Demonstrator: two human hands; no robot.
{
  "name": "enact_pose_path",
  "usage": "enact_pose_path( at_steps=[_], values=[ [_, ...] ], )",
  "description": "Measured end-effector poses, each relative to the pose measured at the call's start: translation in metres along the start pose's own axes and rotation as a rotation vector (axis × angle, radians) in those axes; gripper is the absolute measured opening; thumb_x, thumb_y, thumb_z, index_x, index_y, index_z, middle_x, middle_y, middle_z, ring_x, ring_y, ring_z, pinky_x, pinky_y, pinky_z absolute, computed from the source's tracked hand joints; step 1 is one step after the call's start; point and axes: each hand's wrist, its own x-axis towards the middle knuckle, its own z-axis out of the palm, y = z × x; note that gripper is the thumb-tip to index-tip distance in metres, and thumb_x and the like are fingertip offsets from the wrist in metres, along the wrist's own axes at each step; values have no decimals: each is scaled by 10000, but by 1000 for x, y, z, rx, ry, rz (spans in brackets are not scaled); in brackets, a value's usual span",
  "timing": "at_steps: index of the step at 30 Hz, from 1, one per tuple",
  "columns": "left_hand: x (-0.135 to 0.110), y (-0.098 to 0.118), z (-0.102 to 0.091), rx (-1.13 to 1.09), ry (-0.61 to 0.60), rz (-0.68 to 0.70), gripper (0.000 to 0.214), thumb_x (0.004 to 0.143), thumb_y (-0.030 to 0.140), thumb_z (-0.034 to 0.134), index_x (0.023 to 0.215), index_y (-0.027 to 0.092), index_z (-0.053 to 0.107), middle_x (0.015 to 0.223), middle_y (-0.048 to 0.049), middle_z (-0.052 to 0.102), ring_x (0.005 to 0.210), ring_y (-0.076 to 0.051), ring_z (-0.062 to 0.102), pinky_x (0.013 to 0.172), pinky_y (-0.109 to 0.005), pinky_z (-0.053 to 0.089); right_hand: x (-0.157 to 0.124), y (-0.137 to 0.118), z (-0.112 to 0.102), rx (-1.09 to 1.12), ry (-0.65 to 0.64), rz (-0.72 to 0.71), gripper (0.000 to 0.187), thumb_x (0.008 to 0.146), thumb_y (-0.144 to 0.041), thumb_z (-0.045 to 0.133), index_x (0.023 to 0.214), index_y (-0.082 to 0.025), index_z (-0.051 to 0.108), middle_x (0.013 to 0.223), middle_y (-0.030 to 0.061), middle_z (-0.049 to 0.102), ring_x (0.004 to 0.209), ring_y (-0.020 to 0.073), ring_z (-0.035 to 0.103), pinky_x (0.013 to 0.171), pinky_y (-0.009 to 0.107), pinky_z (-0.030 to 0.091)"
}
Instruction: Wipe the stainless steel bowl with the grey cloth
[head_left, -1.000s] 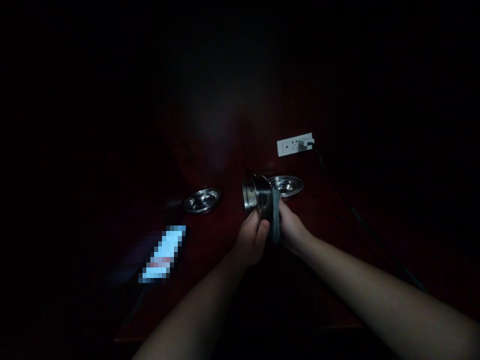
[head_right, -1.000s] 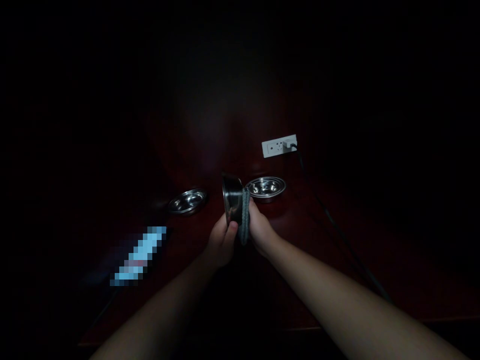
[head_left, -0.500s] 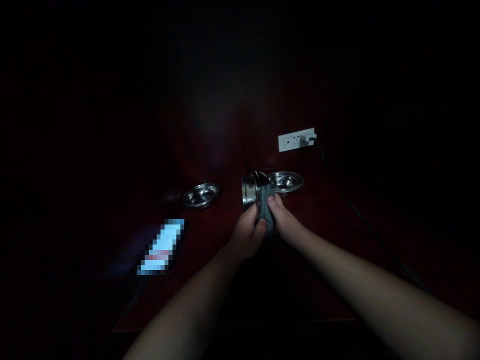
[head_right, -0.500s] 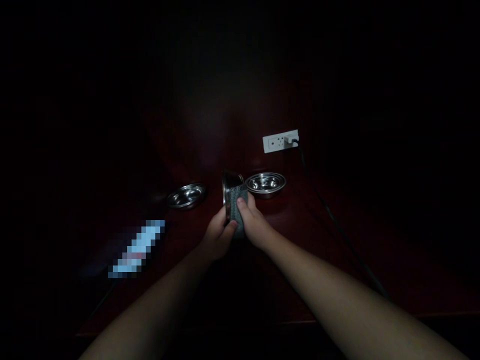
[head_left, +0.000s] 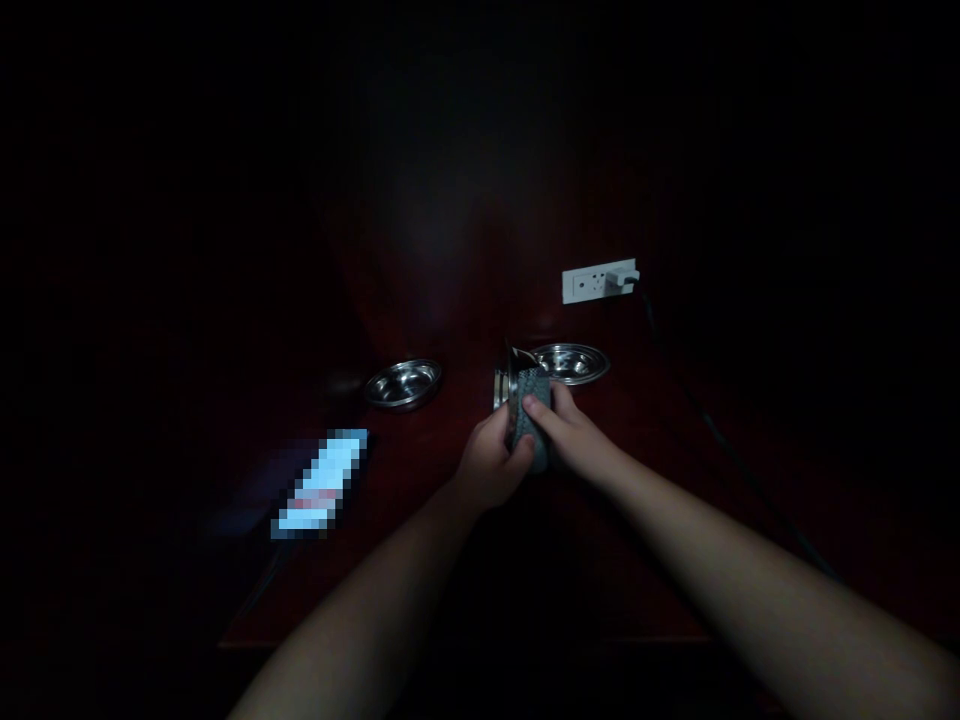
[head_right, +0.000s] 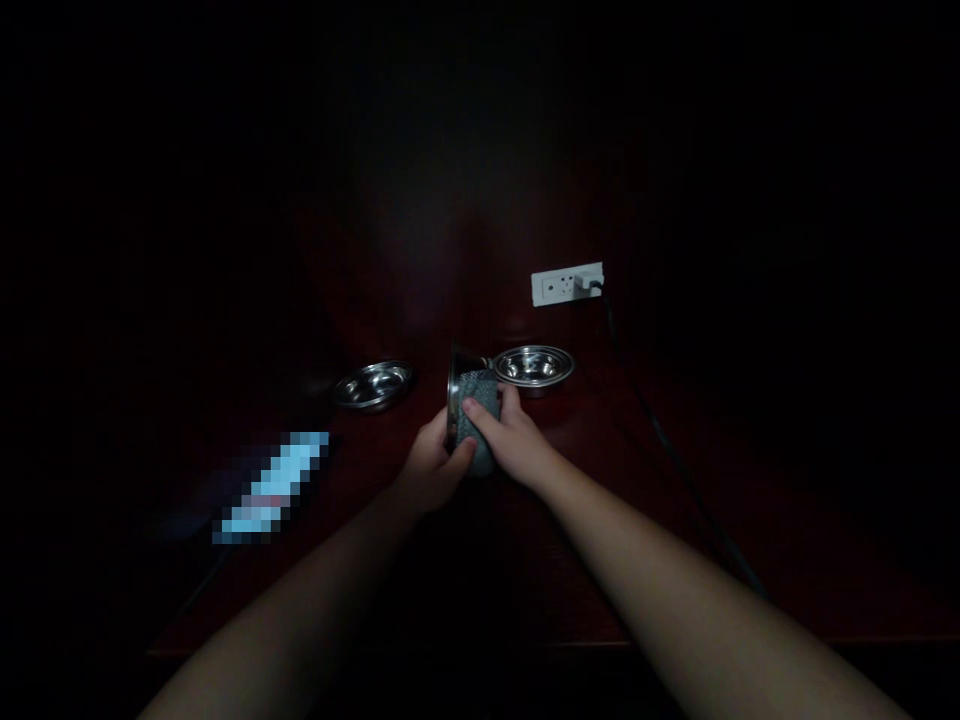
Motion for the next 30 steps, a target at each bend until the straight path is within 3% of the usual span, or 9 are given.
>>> enact_pose_path(
  at_steps=[5,10,14,17,20,23,30],
  values=[
    [-1,-2,0,-9,3,-15,288,776,132,435,1057,143,500,826,-25,589,693,-133,534,643,-253,449,-2,-6,-4,-50,50,-87,394,802,-504,471,1061,-209,457,1009,53,611,945,199,573,876,382,419],
    [-1,-3,0,-64,59,-18,252,767,135,430,1003,144,517,757,-9,568,625,-113,494,581,-229,429,-1,-3,-8,-163,102,-230,339,842,-444,420,1071,-196,447,1108,89,559,1033,227,523,913,424,388],
    [-2,-3,0,-100,125,-20,259,763,148,441,1008,148,525,788,-14,582,645,-118,504,590,-231,434,-2,-3,-9,-277,218,-476,393,793,-340,528,1145,-194,431,1140,104,519,1074,237,493,943,427,381],
    [-2,-3,0,-127,167,-36,249,770,165,440,1003,146,527,788,-14,582,651,-122,511,599,-236,440,-5,-8,-10,-358,289,-664,348,753,-255,575,1088,-200,502,1085,95,515,1048,232,498,917,403,414],
    [-1,-2,0,-165,207,-41,273,780,187,436,1036,146,524,808,-19,589,693,-137,528,635,-250,451,-9,-12,-12,-393,226,-767,350,751,-220,573,1100,-212,536,1086,92,520,1050,229,504,912,404,430],
    [0,-1,0,-234,237,-30,334,786,190,422,1109,154,499,899,-34,602,785,-157,550,726,-280,459,-10,-13,-12,-422,128,-817,446,758,-221,568,1199,-227,500,1232,101,472,1156,244,453,982,435,383],
    [-1,-3,3,-291,213,-62,345,781,213,426,1109,146,507,868,-39,597,769,-168,547,712,-288,452,-9,-11,-12,-476,-26,-790,529,809,-245,508,1325,-232,393,1446,81,273,1322,263,264,1069,482,263]
  ],
)
